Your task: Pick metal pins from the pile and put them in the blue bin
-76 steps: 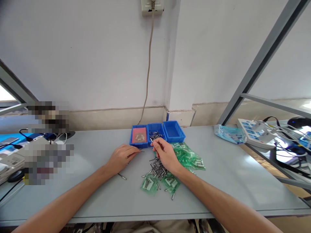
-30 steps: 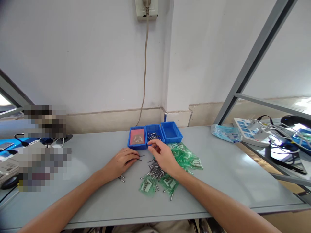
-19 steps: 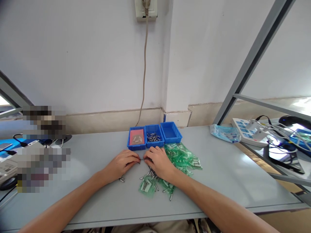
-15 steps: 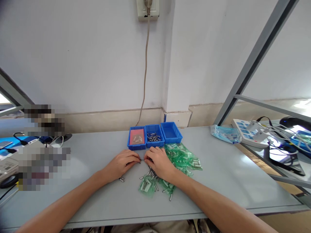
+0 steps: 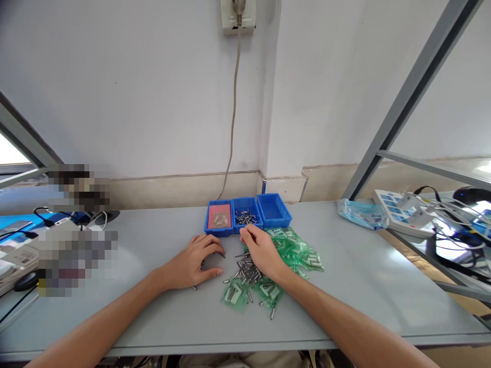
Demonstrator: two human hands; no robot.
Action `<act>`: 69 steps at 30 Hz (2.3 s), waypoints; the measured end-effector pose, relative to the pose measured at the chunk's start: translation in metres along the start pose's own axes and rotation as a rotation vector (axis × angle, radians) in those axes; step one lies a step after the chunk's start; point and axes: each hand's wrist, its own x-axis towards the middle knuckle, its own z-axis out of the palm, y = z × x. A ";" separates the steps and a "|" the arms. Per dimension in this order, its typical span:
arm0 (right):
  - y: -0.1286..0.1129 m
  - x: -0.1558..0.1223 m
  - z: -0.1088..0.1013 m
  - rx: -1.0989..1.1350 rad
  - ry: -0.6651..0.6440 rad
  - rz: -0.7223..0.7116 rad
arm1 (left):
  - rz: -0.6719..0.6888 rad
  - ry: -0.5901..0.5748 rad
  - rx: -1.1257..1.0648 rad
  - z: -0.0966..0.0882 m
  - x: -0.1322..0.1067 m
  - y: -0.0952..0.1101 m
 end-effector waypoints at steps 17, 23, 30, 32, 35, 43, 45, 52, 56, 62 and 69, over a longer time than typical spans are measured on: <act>0.001 0.001 0.000 0.049 0.003 -0.012 | -0.026 -0.069 -0.020 0.000 0.001 -0.001; 0.002 0.002 0.002 0.144 0.024 0.016 | -0.013 -0.047 -0.004 -0.001 0.002 -0.002; 0.002 0.004 0.000 0.215 0.053 0.050 | -0.047 -0.009 0.032 0.003 0.001 -0.008; 0.003 0.004 0.000 0.213 0.059 0.049 | -0.041 0.010 0.030 0.005 0.002 -0.010; 0.003 0.004 0.002 0.221 0.045 0.053 | -0.011 0.021 0.035 0.003 0.003 -0.013; -0.008 0.003 0.000 0.256 0.040 0.078 | 0.024 -0.013 0.164 -0.006 -0.001 -0.018; -0.008 0.004 0.000 0.257 0.043 0.082 | 0.010 -0.002 0.145 -0.004 0.000 -0.019; -0.008 0.004 0.000 0.292 0.043 0.098 | -0.034 0.041 -0.029 0.006 0.002 -0.020; -0.009 0.003 -0.002 0.335 0.040 0.094 | -0.008 0.032 0.012 0.009 0.002 -0.022; -0.012 0.003 -0.005 0.338 0.085 0.120 | 0.071 0.016 0.299 0.002 0.001 -0.025; -0.004 0.005 -0.002 0.402 0.067 0.094 | 0.088 0.042 0.434 0.002 0.001 -0.023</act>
